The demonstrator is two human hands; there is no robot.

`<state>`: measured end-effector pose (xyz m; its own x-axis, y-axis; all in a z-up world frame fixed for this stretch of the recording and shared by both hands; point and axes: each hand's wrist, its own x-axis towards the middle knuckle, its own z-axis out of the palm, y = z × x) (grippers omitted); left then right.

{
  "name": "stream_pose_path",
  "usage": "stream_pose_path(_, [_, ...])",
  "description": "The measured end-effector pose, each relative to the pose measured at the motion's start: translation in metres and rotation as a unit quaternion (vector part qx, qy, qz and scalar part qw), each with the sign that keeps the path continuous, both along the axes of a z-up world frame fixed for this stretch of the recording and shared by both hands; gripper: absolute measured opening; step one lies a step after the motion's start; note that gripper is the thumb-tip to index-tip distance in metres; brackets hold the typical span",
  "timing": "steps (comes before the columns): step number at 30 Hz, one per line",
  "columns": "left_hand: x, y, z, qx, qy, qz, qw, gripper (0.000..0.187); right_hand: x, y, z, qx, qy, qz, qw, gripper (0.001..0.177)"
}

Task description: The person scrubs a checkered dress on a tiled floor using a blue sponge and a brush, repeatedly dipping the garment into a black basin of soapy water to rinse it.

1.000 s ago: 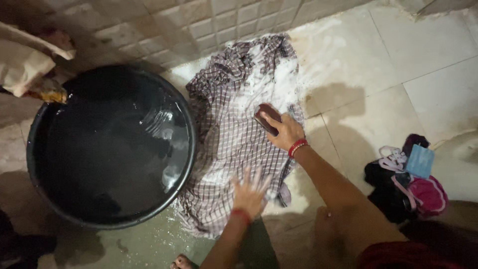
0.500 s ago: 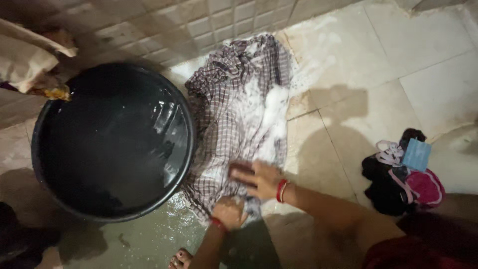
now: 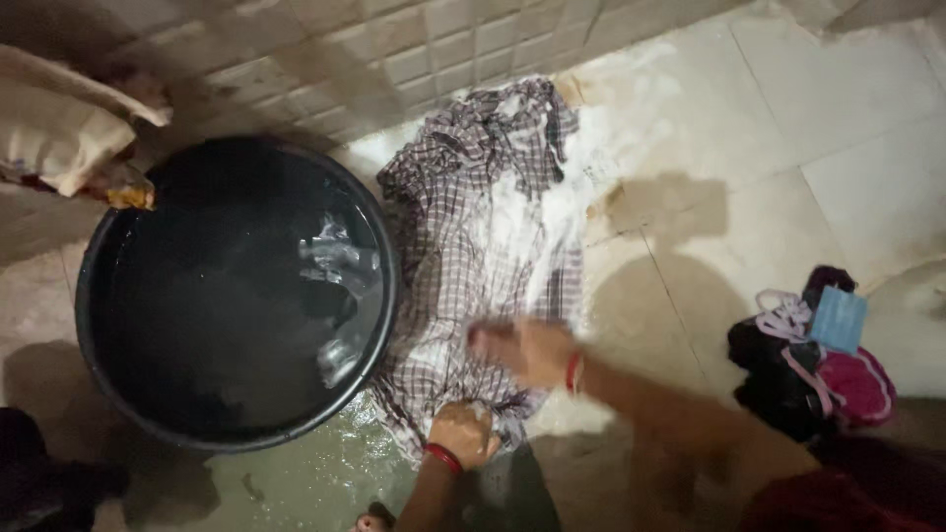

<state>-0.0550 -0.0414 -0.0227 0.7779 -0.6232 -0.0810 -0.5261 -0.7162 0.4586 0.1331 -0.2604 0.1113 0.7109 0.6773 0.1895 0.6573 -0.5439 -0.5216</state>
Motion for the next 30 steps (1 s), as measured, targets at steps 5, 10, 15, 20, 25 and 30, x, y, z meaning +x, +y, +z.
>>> stream_pose_path(5, [-0.005, 0.002, -0.01, -0.03, -0.007, 0.007, 1.0, 0.036, 0.025, -0.013, -0.026, -0.218, 0.433, -0.241, 0.841, 0.064])
stream_pose_path(10, [0.0, -0.002, -0.002, -0.032, -0.003, 0.024, 0.999, 0.036, 0.075, -0.043, -0.053, -0.152, -0.128, -0.229, 0.953, 0.061])
stream_pose_path(15, [-0.001, -0.001, -0.003, -0.005, -0.001, 0.012, 1.0, 0.035, -0.03, 0.004, -0.004, -0.072, 0.481, -0.177, 0.856, 0.063])
stream_pose_path(20, [-0.005, 0.002, -0.015, -0.044, -0.005, 0.025, 0.999, 0.034, 0.054, -0.033, -0.037, -0.2, 0.331, -0.279, 0.879, 0.057])
stream_pose_path(25, [-0.003, 0.0, -0.004, -0.011, 0.018, 0.021, 1.0, 0.034, 0.086, -0.055, -0.069, -0.228, 0.069, -0.246, 0.939, 0.064])
stream_pose_path(30, [-0.006, 0.002, -0.011, -0.015, 0.023, 0.013, 1.0, 0.04, -0.073, 0.012, -0.062, 0.305, 0.597, -0.113, 0.733, 0.062])
